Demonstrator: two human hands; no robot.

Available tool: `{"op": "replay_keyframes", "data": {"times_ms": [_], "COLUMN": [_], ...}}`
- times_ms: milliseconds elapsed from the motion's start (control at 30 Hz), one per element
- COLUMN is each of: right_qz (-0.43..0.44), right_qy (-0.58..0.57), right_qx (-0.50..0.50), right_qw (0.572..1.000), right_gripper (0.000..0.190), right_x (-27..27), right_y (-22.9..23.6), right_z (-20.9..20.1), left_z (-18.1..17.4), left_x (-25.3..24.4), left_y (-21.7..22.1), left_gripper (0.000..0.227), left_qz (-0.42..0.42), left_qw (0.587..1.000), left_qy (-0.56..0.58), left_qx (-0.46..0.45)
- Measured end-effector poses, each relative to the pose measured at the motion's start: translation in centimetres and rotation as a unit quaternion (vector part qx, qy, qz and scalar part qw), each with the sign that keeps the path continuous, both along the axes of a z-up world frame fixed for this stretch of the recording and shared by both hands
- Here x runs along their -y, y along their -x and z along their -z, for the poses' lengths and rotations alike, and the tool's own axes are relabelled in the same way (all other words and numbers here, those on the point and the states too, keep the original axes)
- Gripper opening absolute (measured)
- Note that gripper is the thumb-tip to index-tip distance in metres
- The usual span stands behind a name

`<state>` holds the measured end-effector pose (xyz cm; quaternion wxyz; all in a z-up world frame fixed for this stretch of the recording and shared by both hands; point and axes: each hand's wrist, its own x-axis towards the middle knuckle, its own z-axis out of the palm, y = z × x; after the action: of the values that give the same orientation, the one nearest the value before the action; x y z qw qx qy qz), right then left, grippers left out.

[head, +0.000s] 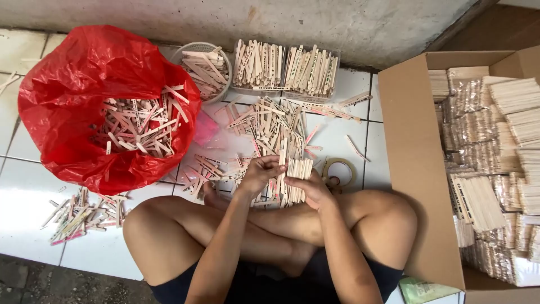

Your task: The person sits on the floor and bundles small wooden sticks together. They place the sticks into a clear plastic sleeve and secure the bundle with a rubber band. The person repeats this process, handling loose sticks from a red bag and placing finished bundles into a cardboard box.

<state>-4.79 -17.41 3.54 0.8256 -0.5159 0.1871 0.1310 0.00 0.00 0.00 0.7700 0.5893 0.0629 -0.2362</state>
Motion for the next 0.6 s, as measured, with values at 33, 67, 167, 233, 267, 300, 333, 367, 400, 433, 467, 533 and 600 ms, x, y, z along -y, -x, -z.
{"op": "replay_keyframes", "data": {"times_ms": [33,67,167,233,267,300,333,367,400,433,467,533,600], "right_qz": [-0.001,-0.004,-0.008,-0.004,0.001,0.007,0.007,0.022,0.037,0.037,0.036,0.033,0.041], "right_qy": [0.002,0.003,0.011,0.019,0.023,0.027,0.027,0.049,0.07,0.07,0.119,0.167,0.202], "right_qx": [-0.001,0.017,0.042,0.047,0.046,0.043,0.04,0.04,0.039,0.038,0.05,0.057,0.066], "right_qw": [1.0,1.0,0.999,0.999,0.999,0.999,0.999,0.998,0.996,0.996,0.991,0.984,0.976], "right_gripper": [0.054,0.053,0.051,0.05,0.051,0.053,0.053,0.054,0.054,0.054,0.049,0.044,0.045], "right_x": [0.1,0.2,0.0,-0.1,-0.2,-0.3,-0.3,-0.2,-0.2,-0.2,-0.3,-0.4,-0.2], "right_y": [0.2,0.3,0.4,0.3,0.2,0.3,0.4,0.2,0.0,0.0,0.0,0.3,0.0], "right_z": [0.7,1.4,1.4,1.0,1.1,1.2,1.8,2.4,2.9,2.4,1.8,1.6,2.2], "left_z": [-1.2,-2.4,-2.0,-1.5,-1.8,-2.1,-2.1,-2.2,-2.3,-1.3,-0.3,1.3,2.4], "left_x": [0.3,0.5,0.4,0.3,0.4,0.5,0.6,0.8,1.1,1.1,1.2,1.1,1.2], "left_y": [0.4,0.8,1.2,1.1,1.1,1.3,1.5,1.4,1.3,1.2,1.2,1.5,1.1], "left_gripper": [0.035,0.035,0.036,0.037,0.04,0.042,0.042,0.044,0.046,0.046,0.042,0.038,0.028], "left_qz": [-0.001,-0.003,-0.014,-0.019,-0.018,-0.017,-0.016,-0.018,-0.02,-0.02,-0.017,-0.015,-0.011], "left_qw": [1.0,1.0,0.999,0.998,0.998,0.999,0.999,0.997,0.993,0.993,0.99,0.987,0.976], "left_qy": [0.002,0.006,0.017,0.024,0.008,-0.009,-0.008,-0.048,-0.088,-0.088,-0.113,-0.14,-0.189], "left_qx": [-0.001,0.013,0.039,0.05,0.051,0.05,0.048,0.063,0.078,0.078,0.082,0.08,0.105]}}
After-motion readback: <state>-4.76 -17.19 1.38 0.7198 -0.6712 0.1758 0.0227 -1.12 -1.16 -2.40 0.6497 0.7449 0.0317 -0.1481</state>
